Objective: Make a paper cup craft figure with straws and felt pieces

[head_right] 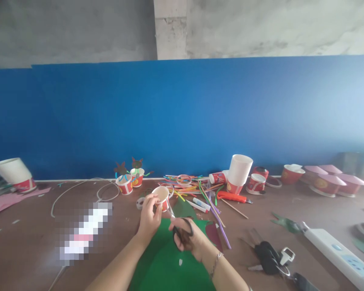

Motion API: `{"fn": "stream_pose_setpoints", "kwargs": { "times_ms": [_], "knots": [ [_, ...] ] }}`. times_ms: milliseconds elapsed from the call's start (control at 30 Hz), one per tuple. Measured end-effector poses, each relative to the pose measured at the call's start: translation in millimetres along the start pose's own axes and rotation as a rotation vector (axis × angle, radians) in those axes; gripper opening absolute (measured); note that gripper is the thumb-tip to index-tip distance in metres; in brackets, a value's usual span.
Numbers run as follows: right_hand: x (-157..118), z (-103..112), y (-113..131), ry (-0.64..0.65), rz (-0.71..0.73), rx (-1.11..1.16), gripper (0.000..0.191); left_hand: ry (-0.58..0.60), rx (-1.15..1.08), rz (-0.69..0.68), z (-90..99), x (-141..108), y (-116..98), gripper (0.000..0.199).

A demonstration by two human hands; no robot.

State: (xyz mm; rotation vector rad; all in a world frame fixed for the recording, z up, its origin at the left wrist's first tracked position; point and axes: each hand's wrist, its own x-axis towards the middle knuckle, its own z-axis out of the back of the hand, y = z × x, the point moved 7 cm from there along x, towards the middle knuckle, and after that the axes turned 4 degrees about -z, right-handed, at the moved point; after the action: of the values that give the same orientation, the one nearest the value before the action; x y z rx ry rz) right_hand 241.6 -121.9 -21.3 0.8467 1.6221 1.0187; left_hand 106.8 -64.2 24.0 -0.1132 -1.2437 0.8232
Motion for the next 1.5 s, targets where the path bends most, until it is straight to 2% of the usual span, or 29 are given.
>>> {"fn": "stream_pose_setpoints", "kwargs": {
  "times_ms": [133,200,267,367,433,467,500,567,667,733,800,900,967,1000,1067,1167,1233,1300,1400,1500],
  "knots": [
    [-3.2,6.5,16.2,-0.307,0.208,-0.508,0.033,-0.015,0.008,-0.007,0.1,0.3,1.5,0.009],
    [-5.3,4.9,20.3,-0.352,0.255,-0.548,0.032,-0.013,0.009,0.001,0.1,0.5,2.6,0.010],
    [-2.5,1.0,13.4,-0.226,0.163,-0.376,0.033,-0.014,0.007,-0.001,0.7,0.8,1.8,0.009],
    [-0.9,-4.9,1.6,0.003,-0.031,0.074,0.041,-0.009,0.008,-0.002,1.4,0.8,-0.4,0.008],
    [-1.6,-5.8,-1.1,0.074,-0.107,0.269,0.043,-0.002,0.010,0.009,1.3,0.5,-0.9,0.009],
    [-1.8,-5.6,-1.4,0.084,-0.119,0.292,0.043,-0.001,0.011,0.014,1.2,0.4,-0.8,0.008],
    [-1.8,-4.5,-1.1,0.072,-0.109,0.255,0.043,-0.001,0.012,0.016,1.2,0.2,-0.7,0.008],
    [-1.3,-0.9,1.8,-0.011,-0.034,0.026,0.040,-0.005,0.012,0.010,1.0,0.2,-0.2,0.008],
    [-3.4,5.5,14.1,-0.264,0.164,-0.439,0.033,-0.008,0.013,-0.004,0.6,0.4,1.2,0.008],
    [-4.7,5.6,18.3,-0.350,0.233,-0.552,0.031,-0.011,0.014,-0.012,0.5,0.6,2.0,0.008],
    [-1.1,3.8,10.8,-0.267,0.144,-0.438,0.032,-0.016,0.014,-0.020,0.6,0.8,1.8,0.008],
    [0.7,-1.7,0.4,-0.058,-0.012,-0.024,0.038,-0.010,0.013,-0.016,0.3,0.6,0.9,0.008],
    [-1.2,-3.1,2.1,0.014,-0.026,0.164,0.041,-0.001,0.010,-0.004,0.1,0.3,0.7,0.008],
    [-2.0,-3.1,3.4,0.025,-0.021,0.175,0.041,0.002,0.007,-0.001,0.0,0.2,0.7,0.008],
    [-2.7,-1.6,4.6,-0.015,-0.004,0.007,0.040,0.000,0.005,-0.007,0.3,0.0,0.5,0.008],
    [-4.6,5.4,15.1,-0.250,0.149,-0.423,0.030,-0.005,0.011,-0.023,0.4,0.2,1.1,0.008],
    [-6.7,6.4,21.3,-0.368,0.241,-0.568,0.027,-0.009,0.012,-0.022,0.3,0.5,1.9,0.008],
    [-3.8,4.2,15.9,-0.312,0.193,-0.496,0.029,-0.010,0.010,-0.020,0.2,0.7,1.9,0.007],
    [-0.1,-3.3,2.8,-0.080,0.045,-0.117,0.038,-0.005,0.012,-0.015,0.1,0.9,0.8,0.007],
    [-1.4,-5.4,2.1,0.017,0.016,0.157,0.041,0.008,0.012,-0.010,-0.3,1.0,-0.1,0.008]
  ]
}}
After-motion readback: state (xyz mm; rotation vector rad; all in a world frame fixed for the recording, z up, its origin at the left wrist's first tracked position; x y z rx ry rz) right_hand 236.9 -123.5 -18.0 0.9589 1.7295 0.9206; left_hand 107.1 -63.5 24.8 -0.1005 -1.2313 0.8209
